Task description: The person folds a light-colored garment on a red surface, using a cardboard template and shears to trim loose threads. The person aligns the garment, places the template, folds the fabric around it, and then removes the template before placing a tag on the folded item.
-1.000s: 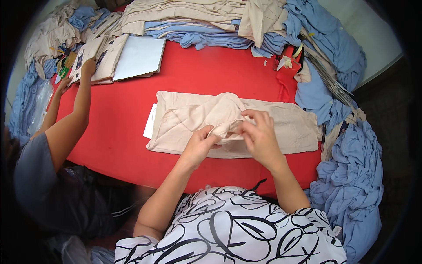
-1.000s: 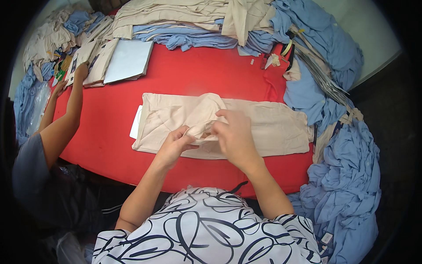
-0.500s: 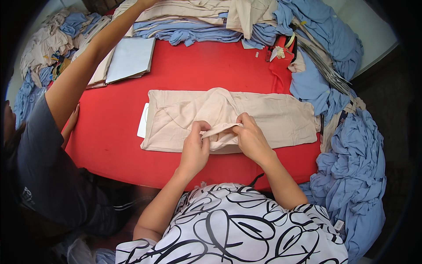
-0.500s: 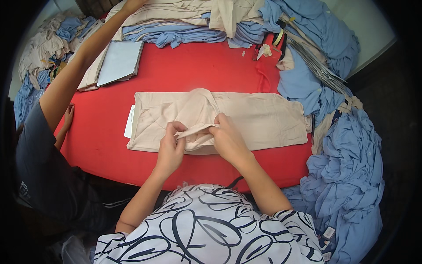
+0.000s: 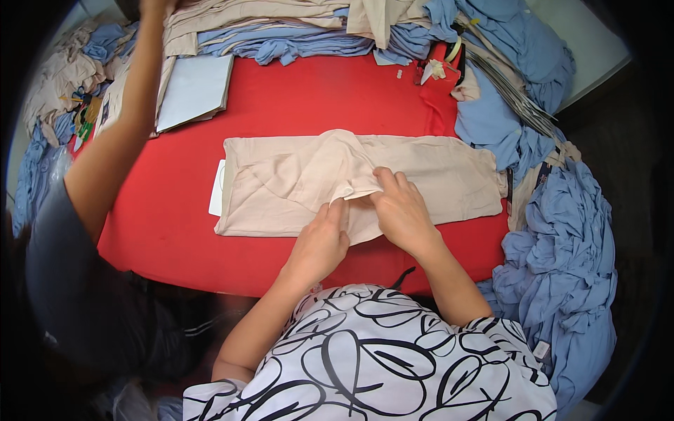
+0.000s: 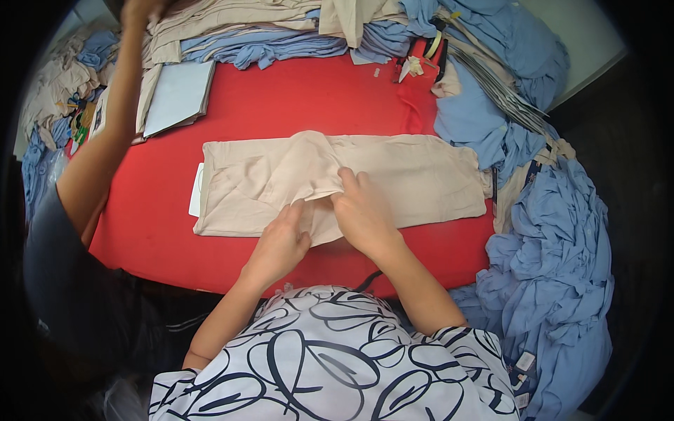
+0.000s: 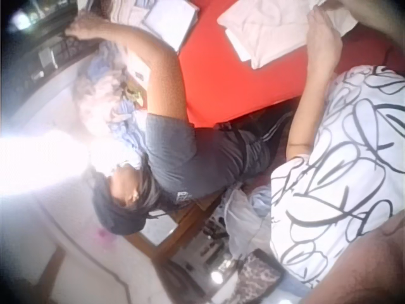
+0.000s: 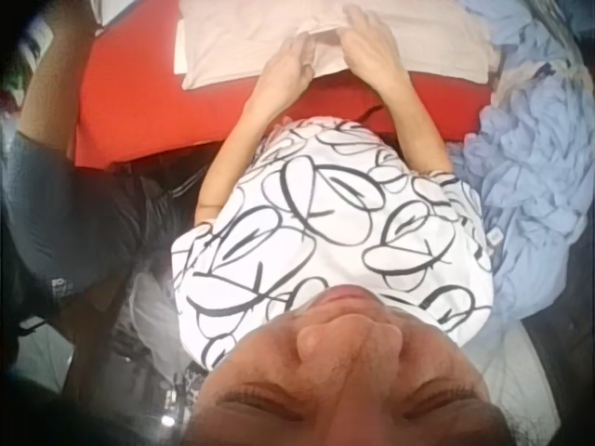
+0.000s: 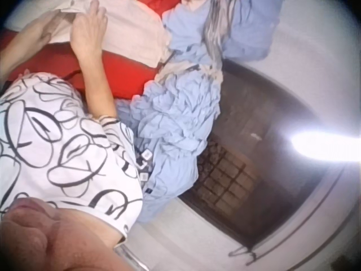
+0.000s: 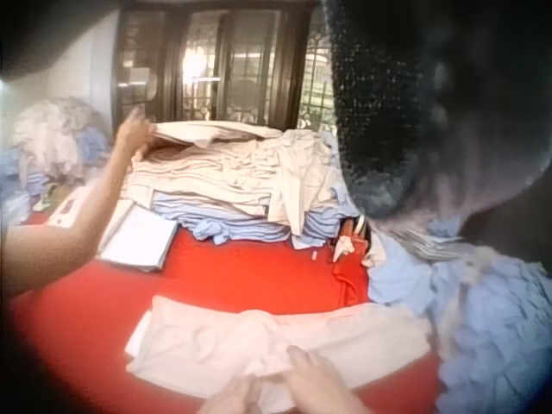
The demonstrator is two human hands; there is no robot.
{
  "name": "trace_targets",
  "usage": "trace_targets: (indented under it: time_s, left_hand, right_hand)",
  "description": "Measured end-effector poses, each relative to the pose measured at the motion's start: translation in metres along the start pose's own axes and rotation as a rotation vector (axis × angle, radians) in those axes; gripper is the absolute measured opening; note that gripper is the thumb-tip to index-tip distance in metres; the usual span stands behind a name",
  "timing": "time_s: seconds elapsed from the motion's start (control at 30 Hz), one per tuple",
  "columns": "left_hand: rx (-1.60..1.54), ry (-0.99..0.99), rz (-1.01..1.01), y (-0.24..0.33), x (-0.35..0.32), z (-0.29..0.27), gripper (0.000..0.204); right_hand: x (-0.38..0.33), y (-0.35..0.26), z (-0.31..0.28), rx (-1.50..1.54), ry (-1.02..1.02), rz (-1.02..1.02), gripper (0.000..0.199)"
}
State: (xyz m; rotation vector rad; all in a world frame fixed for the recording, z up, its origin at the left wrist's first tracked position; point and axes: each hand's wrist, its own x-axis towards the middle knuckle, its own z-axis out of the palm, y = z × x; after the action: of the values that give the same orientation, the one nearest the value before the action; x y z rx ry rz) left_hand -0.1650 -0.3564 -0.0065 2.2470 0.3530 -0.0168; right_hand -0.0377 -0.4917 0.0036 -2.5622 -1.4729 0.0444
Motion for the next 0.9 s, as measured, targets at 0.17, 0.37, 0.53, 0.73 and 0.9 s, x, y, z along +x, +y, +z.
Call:
trace_targets:
  time_s: [0.17, 0.37, 0.53, 0.73, 0.9]
  left_hand:
    - [-0.07, 0.118, -0.061, -0.012, 0.01, 0.012, 0.057]
    - [-0.554, 0.188, -0.162, -0.046, 0.02, 0.016, 0.041]
    - [-0.882, 0.165, -0.133, -0.047, 0.022, 0.014, 0.037]
    - [-0.529, 0.308, 0.021, -0.039, 0.022, 0.014, 0.024]
    - [-0.308, 0.465, 0.156, -0.004, 0.016, 0.01, 0.04]
  right_hand:
    - [0.003, -0.002, 0.024, 0.382, 0.132, -0.011, 0.012]
    - [0.001, -0.002, 0.034, 0.336, -0.049, 0.076, 0.015]
    - [0.008, -0.007, 0.029, 0.611, 0.071, 0.046, 0.014]
    - [0.023, 0.001, -0.002, 0.794, 0.227, -0.065, 0.012]
    - [0.032, 0.005, -0.047, 0.785, 0.042, -0.347, 0.012]
